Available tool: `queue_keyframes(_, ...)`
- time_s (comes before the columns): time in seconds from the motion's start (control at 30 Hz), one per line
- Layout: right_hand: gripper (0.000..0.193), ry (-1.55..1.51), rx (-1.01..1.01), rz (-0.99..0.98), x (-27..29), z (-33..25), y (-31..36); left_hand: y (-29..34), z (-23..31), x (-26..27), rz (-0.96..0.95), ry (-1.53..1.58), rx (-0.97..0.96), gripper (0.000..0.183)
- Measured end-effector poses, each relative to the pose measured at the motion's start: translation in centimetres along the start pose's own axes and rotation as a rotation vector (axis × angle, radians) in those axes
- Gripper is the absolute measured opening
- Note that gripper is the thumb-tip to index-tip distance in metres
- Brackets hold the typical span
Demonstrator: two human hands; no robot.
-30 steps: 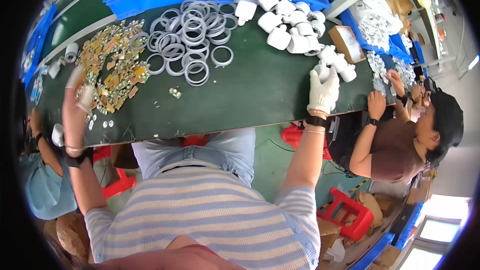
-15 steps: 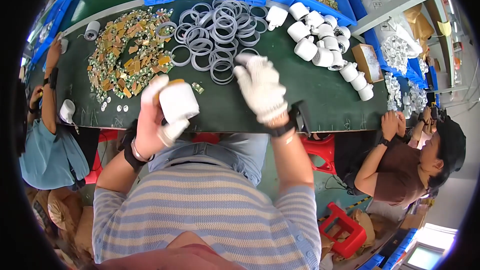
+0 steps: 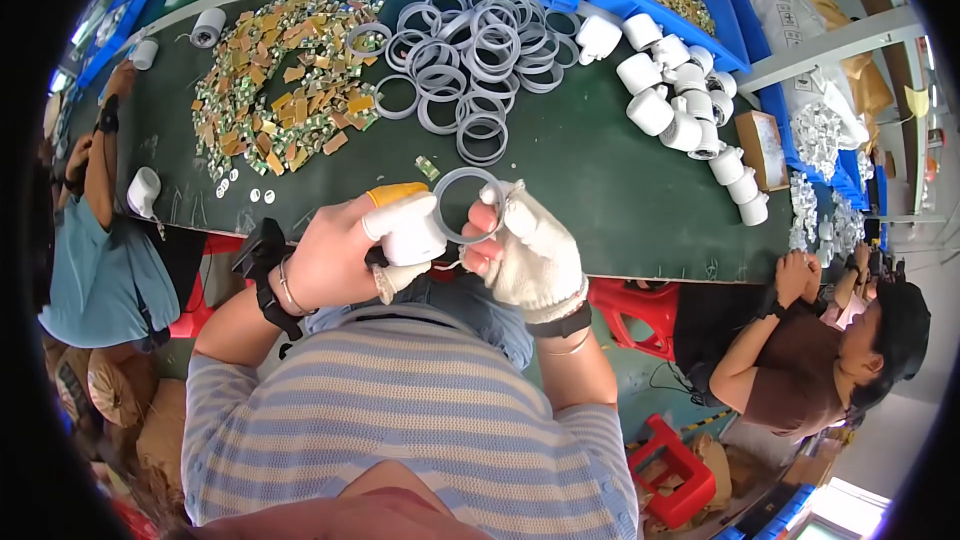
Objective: Manually assembling small white and grey electronic components into circular housings at a factory workbench.
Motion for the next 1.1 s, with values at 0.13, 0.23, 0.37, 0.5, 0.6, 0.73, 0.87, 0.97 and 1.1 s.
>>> queue_keyframes(0.13, 0.028, -0.132, -0.081, -0.027, -0.2, 1.5, 0.2, 0.2, 1.2, -0.1, -0.001, -0.245, -0.167, 0.062)
queue_keyframes(0.23, 0.042, 0.106, 0.061, -0.119, -1.4, 1.0, 0.3, 0.2, 1.8, 0.0, 0.019, -0.247, -0.177, 0.064)
queue_keyframes(0.37, 0.089, 0.979, 0.393, -0.005, -3.6, -2.0, 1.7, 0.4, -0.5, -0.4, -0.176, -0.066, -0.042, 0.055)
queue_keyframes(0.5, 0.026, 1.494, 0.47, -0.342, -7.5, -3.5, 1.2, 1.0, -1.5, -2.5, -0.172, 0.833, -0.031, 0.054)
queue_keyframes(0.6, 0.027, 1.466, 0.409, 0.099, -6.3, -5.0, 2.2, 1.1, -4.4, -4.0, -0.023, 1.489, 0.418, 0.07)
queue_keyframes(0.73, 0.039, 0.839, 0.029, -0.018, -5.2, -0.7, 1.6, 1.0, -2.9, -4.5, -0.023, 1.737, 0.357, 0.088)
queue_keyframes(0.87, 0.032, 1.186, 0.119, 0.014, -4.7, -0.8, 1.2, 1.5, -3.0, -5.7, -0.036, 1.639, 0.356, 0.106)
queue_keyframes(0.97, 0.029, 1.347, 0.28, 0.017, -5.4, -1.5, 2.0, 1.7, -3.1, -5.3, -0.009, 1.558, 0.352, 0.114)
queue_keyframes(1.1, 0.029, 1.474, 0.292, 0.042, -5.8, -1.8, 2.2, 1.9, -3.1, -5.1, 0.024, 1.457, 0.322, 0.113)
Point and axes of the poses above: each hand's wrist, its own y-axis away from the middle knuckle, its own x-axis out of the back of the hand, z = x × y, the point moved 9 cm from there along -y, towards the middle knuckle, and after that the axes turned 4 degrees about -z, right-handed, at the moved point
